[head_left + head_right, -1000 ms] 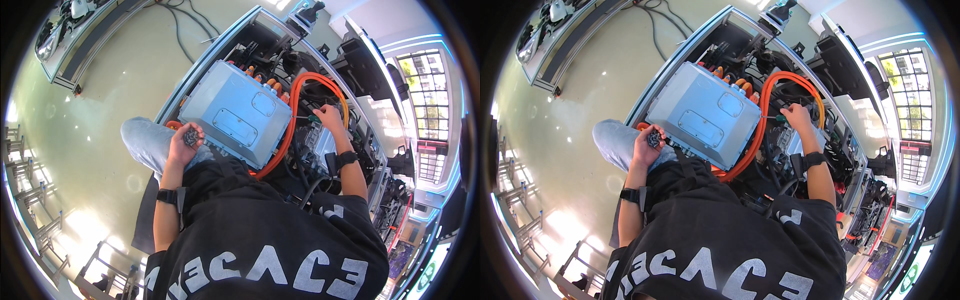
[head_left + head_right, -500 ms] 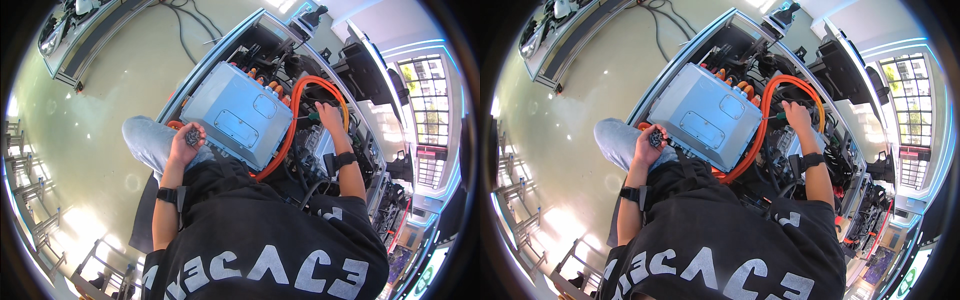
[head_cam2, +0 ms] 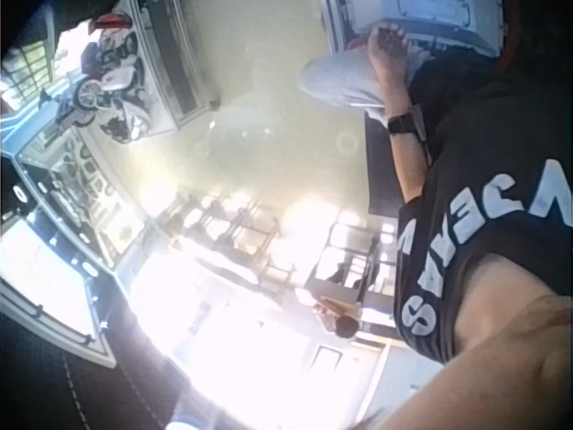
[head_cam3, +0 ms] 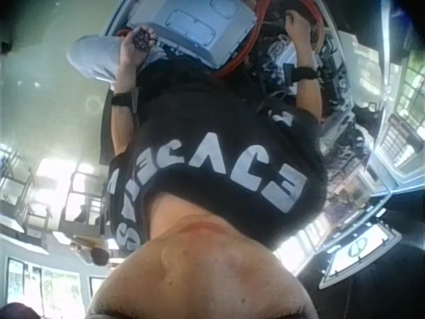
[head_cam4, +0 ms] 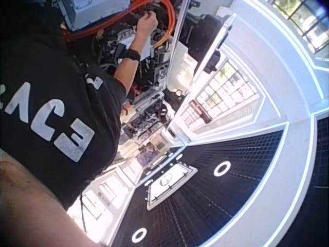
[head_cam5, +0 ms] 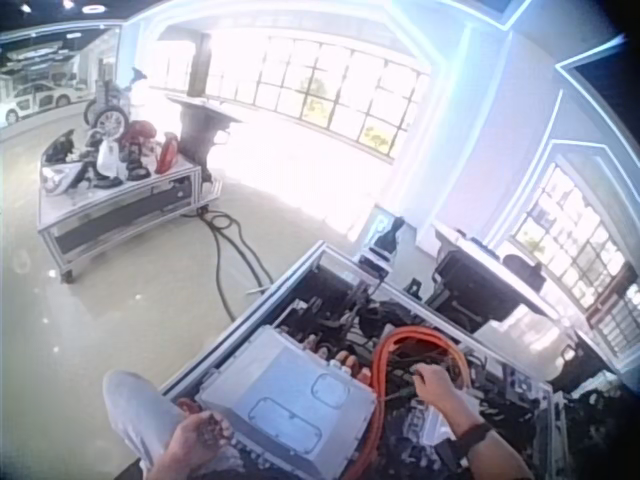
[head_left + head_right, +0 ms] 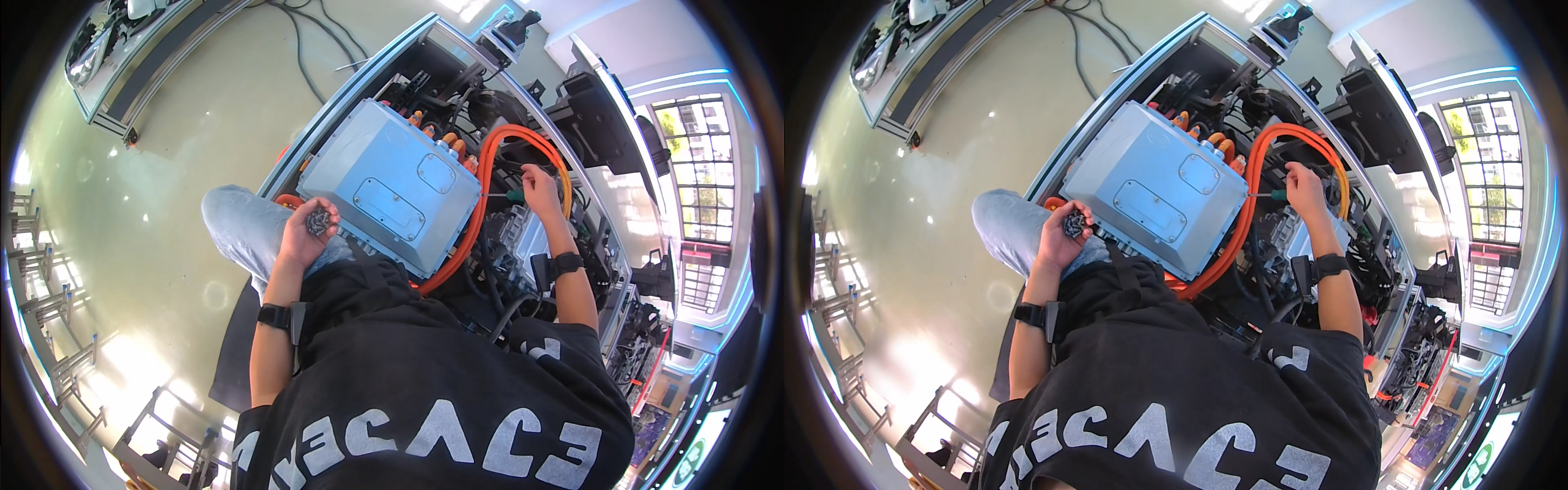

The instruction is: Using a screwdriver to remove screws from a large metal component in an electric vehicle powertrain test rig.

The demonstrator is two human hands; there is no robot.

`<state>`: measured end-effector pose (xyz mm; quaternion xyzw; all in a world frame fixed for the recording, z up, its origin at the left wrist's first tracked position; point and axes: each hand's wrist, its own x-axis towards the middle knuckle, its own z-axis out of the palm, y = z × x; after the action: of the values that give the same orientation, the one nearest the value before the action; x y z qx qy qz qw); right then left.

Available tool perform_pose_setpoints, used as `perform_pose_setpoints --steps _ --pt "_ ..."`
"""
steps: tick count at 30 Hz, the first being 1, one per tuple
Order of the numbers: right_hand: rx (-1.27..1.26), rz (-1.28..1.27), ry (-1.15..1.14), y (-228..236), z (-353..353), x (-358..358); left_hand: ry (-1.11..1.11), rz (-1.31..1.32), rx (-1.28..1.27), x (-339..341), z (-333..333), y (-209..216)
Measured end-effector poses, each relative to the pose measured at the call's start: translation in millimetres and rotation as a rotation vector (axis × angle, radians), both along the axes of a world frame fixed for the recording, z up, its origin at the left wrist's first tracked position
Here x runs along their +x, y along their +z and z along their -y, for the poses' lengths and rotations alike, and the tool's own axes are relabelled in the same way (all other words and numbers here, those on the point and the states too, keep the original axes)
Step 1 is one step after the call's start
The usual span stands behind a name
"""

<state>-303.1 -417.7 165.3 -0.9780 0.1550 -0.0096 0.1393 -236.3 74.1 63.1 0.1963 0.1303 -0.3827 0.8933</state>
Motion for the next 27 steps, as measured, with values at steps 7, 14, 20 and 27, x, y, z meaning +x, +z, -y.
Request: perform_pose_setpoints --steps 7,14,20,27 --pt "-0.163 -0.243 -0.385 -24 6 -2 0.009 0.005 0.02 -1 0 0" --pt "0.137 -0.274 -0.512 -217 -7 -104 -0.02 -0.017 0.023 0 8 4" --pt "0.976 -0.018 -0.934 -246 -37 -149 -0.006 -0.044 0.129 -5 2 4" --pt "1.021 -0.024 -0.819 -220 -40 -145 -0.034 -0.065 0.181 6 10 0"
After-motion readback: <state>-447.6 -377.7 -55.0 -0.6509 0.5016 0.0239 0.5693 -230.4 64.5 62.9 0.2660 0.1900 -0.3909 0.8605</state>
